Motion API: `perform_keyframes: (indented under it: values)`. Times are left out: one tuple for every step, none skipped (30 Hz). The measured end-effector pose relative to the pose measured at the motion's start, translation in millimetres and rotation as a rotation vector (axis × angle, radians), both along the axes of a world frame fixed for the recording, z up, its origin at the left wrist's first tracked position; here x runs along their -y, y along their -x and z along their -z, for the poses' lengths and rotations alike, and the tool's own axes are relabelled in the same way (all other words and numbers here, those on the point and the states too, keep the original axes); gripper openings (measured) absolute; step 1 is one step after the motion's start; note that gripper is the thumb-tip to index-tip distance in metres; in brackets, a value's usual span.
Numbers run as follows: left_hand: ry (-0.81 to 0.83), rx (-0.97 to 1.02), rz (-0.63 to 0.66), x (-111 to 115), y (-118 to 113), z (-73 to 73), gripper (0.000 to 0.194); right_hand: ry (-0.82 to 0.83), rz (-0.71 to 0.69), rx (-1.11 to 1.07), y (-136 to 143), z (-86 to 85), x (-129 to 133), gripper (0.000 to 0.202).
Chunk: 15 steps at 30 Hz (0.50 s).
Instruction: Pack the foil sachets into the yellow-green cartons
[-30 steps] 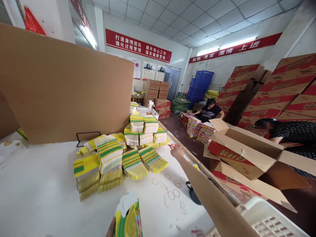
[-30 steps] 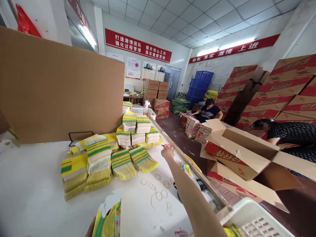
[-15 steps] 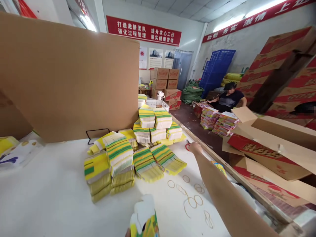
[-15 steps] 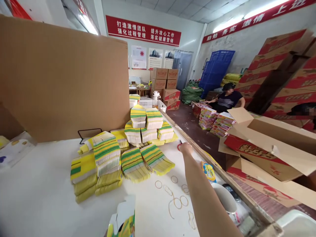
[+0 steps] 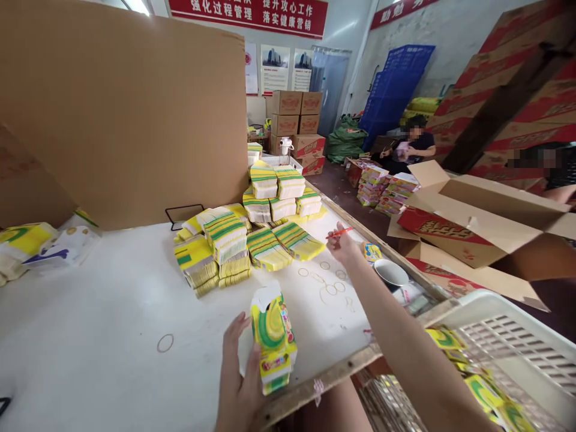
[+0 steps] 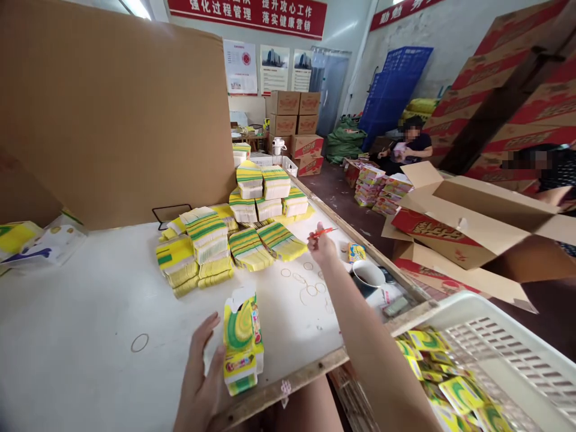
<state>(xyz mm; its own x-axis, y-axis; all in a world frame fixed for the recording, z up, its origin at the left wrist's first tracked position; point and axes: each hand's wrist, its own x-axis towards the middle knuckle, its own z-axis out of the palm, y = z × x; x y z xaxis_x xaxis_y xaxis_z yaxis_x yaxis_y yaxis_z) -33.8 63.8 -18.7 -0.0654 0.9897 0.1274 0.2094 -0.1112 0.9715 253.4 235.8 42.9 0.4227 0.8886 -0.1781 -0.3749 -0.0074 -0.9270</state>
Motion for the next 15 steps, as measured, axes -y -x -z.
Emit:
perform_keyframes:
  values:
    - [-0.086, -0.133, 0.071, -9, 8, -10.5, 0.025, 0.009, -0.026, -0.029, 12, 0.7, 22, 0.028]
    - [-0.155, -0.273, 0.181, -20, 14, -21.6, 0.021, 0.010, -0.057, -0.056, 26, 2.6, 47, 0.034]
    - [-0.213, -0.414, 0.334, -33, 19, -32.7, 0.021, 0.004, -0.096, -0.081, 40, 5.6, 73, 0.041]
    - [-0.228, -0.463, 0.459, -46, 22, -43.6, 0.019, 0.003, -0.141, -0.103, 55, 9.1, 100, 0.046]
    - [-0.233, -0.492, 0.550, -58, 22, -53.5, 0.014, 0.004, -0.181, -0.123, 70, 12.6, 127, 0.049]
    - [-0.239, -0.520, 0.631, -69, 21, -62.0, 0.011, 0.011, -0.235, -0.149, 84, 15.5, 152, 0.051]
    - [-0.241, -0.550, 0.702, -77, 17, -68.8, 0.008, 0.039, -0.328, -0.202, 97, 17.5, 174, 0.053]
    - [-0.243, -0.577, 0.759, -84, 14, -73.9, 0.007, 0.054, -0.391, -0.238, 108, 18.4, 192, 0.056]
    - [-0.247, -0.604, 0.804, -88, 9, -77.1, 0.009, 0.055, -0.437, -0.266, 117, 18.2, 206, 0.058]
    - [-0.253, -0.629, 0.838, -90, 6, -78.8, 0.012, 0.056, -0.479, -0.296, 124, 17.1, 217, 0.060]
    - [-0.261, -0.651, 0.860, -91, 2, -79.1, 0.015, 0.046, -0.506, -0.318, 130, 15.4, 224, 0.062]
    - [-0.269, -0.670, 0.872, -90, 0, -78.5, 0.017, 0.031, -0.531, -0.340, 134, 13.4, 229, 0.064]
    - [-0.278, -0.686, 0.876, -89, -1, -77.1, 0.018, 0.019, -0.554, -0.363, 138, 11.6, 232, 0.066]
    - [-0.287, -0.697, 0.874, -88, -2, -75.4, 0.018, 0.012, -0.577, -0.389, 141, 10.3, 234, 0.069]
    - [-0.293, -0.704, 0.866, -86, -2, -73.5, 0.018, 0.013, -0.597, -0.416, 144, 9.6, 235, 0.071]
